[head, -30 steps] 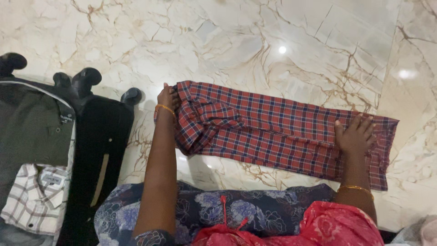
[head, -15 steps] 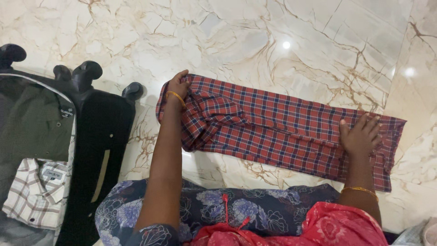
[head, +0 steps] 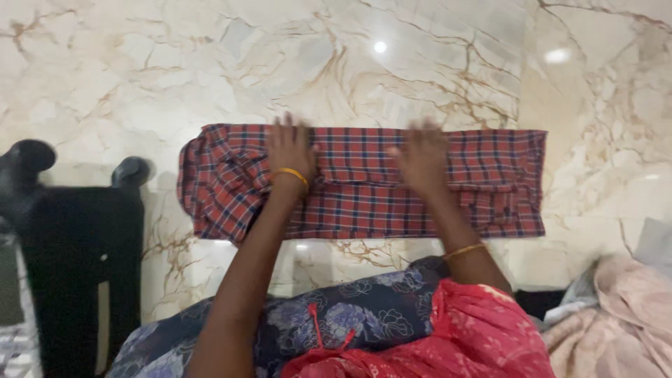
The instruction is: The person folds a red and blue plaid shirt on the floor by smoothing it out, folding the sleeves and sides inward to form a rectangle, and then rolling the shirt tightly from the bottom before placing it into an open suitcase.
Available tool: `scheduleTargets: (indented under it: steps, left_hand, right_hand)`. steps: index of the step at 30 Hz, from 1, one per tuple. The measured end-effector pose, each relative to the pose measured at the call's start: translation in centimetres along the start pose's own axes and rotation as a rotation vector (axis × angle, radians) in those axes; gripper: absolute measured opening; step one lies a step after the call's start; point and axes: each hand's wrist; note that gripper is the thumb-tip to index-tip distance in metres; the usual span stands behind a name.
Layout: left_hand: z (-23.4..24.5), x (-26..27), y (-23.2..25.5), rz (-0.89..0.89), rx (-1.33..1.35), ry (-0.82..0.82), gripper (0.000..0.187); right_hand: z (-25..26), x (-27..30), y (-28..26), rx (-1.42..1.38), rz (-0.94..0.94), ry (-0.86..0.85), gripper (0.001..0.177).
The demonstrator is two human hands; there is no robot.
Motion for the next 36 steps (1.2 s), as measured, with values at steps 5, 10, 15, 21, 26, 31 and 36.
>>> scheduleTargets:
  steps: [5, 10, 15, 21, 26, 31, 36]
  left_hand:
    - [-1.7, 1.7, 6.6, -0.357, -0.123, 0.049, 0.072]
    - [-2.2, 1.8, 1.0, -0.106, 0.015, -0.063, 0.077]
    - [-4.8, 0.3, -5.7, 0.136, 0.069, 0.133, 0.096]
    - [-5.2, -0.4, -6.6, 0.241, 0.174, 0.153, 0.108]
    - [-5.5, -0.4, -6.8, 0.242, 0.162, 0.168, 0.106]
    - [-5.2, -0.3, -6.4, 0.264, 0.142, 0.167, 0.107]
    - [-5.1, 0.1, -6.3, 0.246, 0.203, 0.185, 0.107]
  right_hand:
    - [-4.6, 1.0, -5.2, -0.025, 0.257, -0.204, 0.085]
    - [-1.6, 0.3, 0.7, 0.036, 0.288, -0.282, 0.094]
    - [3.0, 1.0, 9.0, -0.029, -0.031, -0.237, 0.097]
    - [6.4, 2.0, 17.0, 0.003, -0.304, -0.095, 0.103]
    - [8.3, 2.6, 18.0, -0.032, -0.397, 0.023, 0.105]
    - [8.4, -1.0, 10.1, 0.202, -0.357, 0.020, 0.108]
    - [-2.8, -4.0, -8.9, -0.096, -0.125, -0.211, 0.100]
Point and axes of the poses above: each hand's wrist, its own x-axis away from the middle knuckle, its own z-axis out of the back of the hand, y = z × x, and after that the axes turned 12 degrees about -x, right-handed
